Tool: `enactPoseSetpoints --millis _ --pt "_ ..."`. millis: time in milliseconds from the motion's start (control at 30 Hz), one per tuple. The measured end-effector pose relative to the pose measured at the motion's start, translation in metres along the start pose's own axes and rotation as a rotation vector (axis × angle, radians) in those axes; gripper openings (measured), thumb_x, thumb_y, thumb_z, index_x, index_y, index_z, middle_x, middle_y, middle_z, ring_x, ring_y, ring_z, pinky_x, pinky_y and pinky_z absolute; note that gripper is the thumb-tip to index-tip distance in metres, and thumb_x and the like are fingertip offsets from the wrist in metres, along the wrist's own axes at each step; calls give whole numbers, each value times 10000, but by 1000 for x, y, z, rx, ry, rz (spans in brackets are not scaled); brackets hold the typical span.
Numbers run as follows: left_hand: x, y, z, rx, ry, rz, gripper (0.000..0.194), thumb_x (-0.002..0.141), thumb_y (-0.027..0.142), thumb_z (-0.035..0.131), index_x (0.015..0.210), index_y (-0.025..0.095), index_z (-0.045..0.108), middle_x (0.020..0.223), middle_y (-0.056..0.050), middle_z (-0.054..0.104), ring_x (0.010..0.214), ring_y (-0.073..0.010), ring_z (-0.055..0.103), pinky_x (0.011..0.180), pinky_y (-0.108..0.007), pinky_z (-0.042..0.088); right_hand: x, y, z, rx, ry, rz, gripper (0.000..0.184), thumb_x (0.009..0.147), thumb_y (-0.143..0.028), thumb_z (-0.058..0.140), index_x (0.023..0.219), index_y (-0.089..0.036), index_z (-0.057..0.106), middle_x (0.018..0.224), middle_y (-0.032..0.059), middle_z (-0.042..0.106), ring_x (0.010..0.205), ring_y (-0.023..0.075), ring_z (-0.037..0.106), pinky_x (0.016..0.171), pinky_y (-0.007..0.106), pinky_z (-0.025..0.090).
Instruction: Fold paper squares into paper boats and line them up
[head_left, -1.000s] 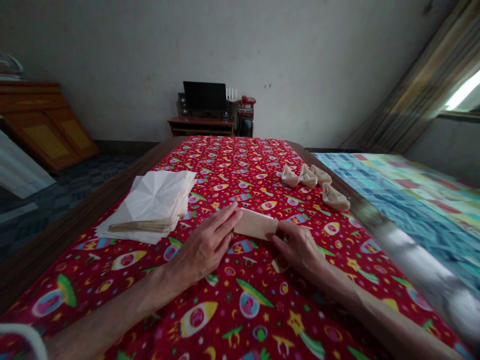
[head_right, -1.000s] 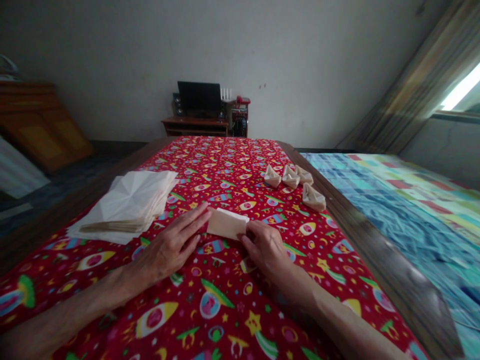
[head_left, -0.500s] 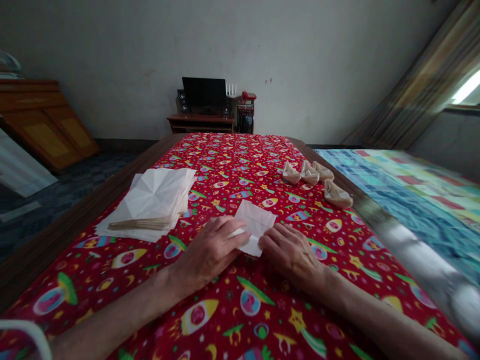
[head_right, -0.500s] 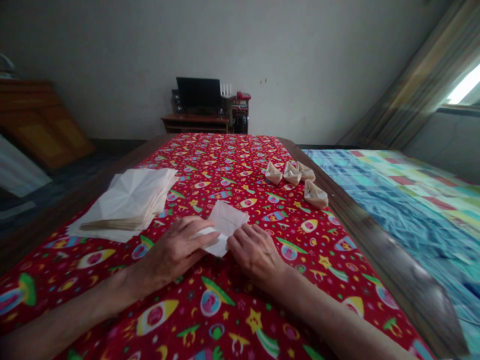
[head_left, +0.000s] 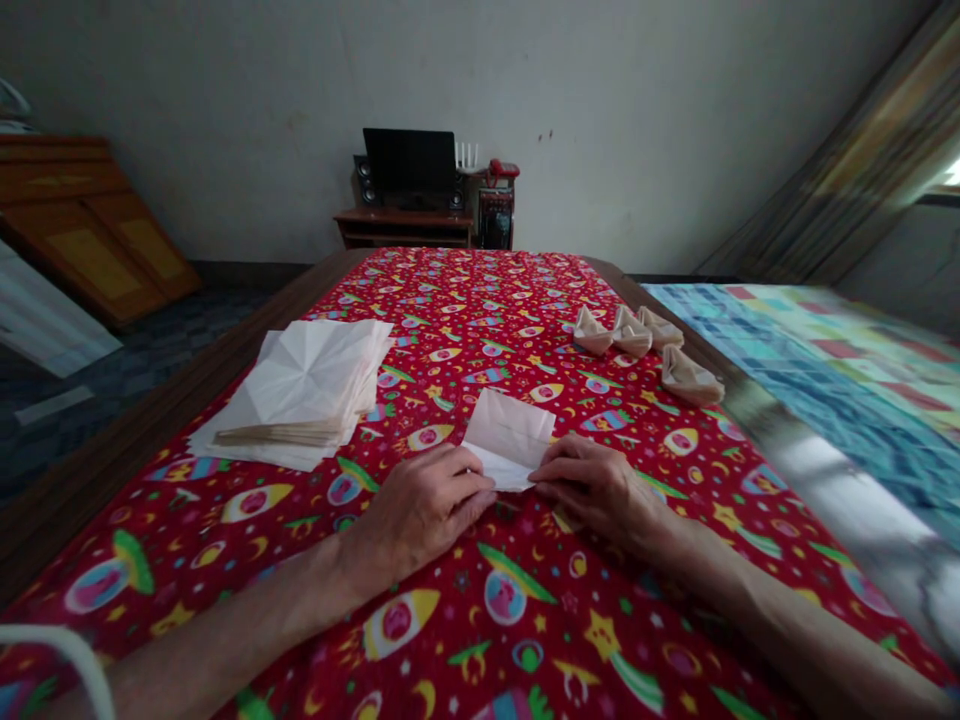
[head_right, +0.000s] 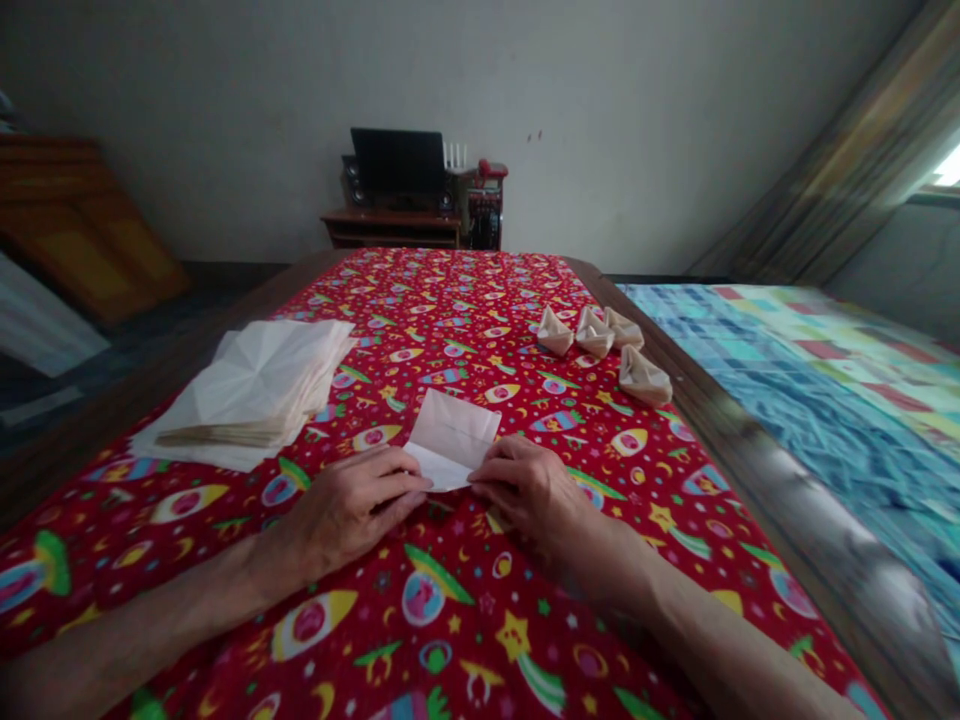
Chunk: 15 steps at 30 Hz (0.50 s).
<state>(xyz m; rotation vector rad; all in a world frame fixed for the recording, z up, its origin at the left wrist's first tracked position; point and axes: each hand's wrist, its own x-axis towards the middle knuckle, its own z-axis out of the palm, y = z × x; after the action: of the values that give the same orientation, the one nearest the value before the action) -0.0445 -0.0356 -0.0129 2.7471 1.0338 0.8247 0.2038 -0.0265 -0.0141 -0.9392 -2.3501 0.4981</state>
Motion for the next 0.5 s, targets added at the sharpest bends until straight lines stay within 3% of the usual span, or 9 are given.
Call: enactPoseSetpoints --millis 233,500 --pt "8 4 -2 -195 0 -193 223 883 225 527 692 162 623 760 -11 612 679 -102 574 631 -209 430 10 -9 -2 58 22 156 175 898 -248 535 816 -175 672 812 31 647 711 122 597 638 227 451" --pt "18 -1 4 -115 11 -334 217 804 205 605 600 157 552 622 23 524 561 -89 482 551 -214 349 11 -13 6 -117 56 234 133 872 -244 575 784 -158 624 717 14 620 638 117 544 581 226 381"
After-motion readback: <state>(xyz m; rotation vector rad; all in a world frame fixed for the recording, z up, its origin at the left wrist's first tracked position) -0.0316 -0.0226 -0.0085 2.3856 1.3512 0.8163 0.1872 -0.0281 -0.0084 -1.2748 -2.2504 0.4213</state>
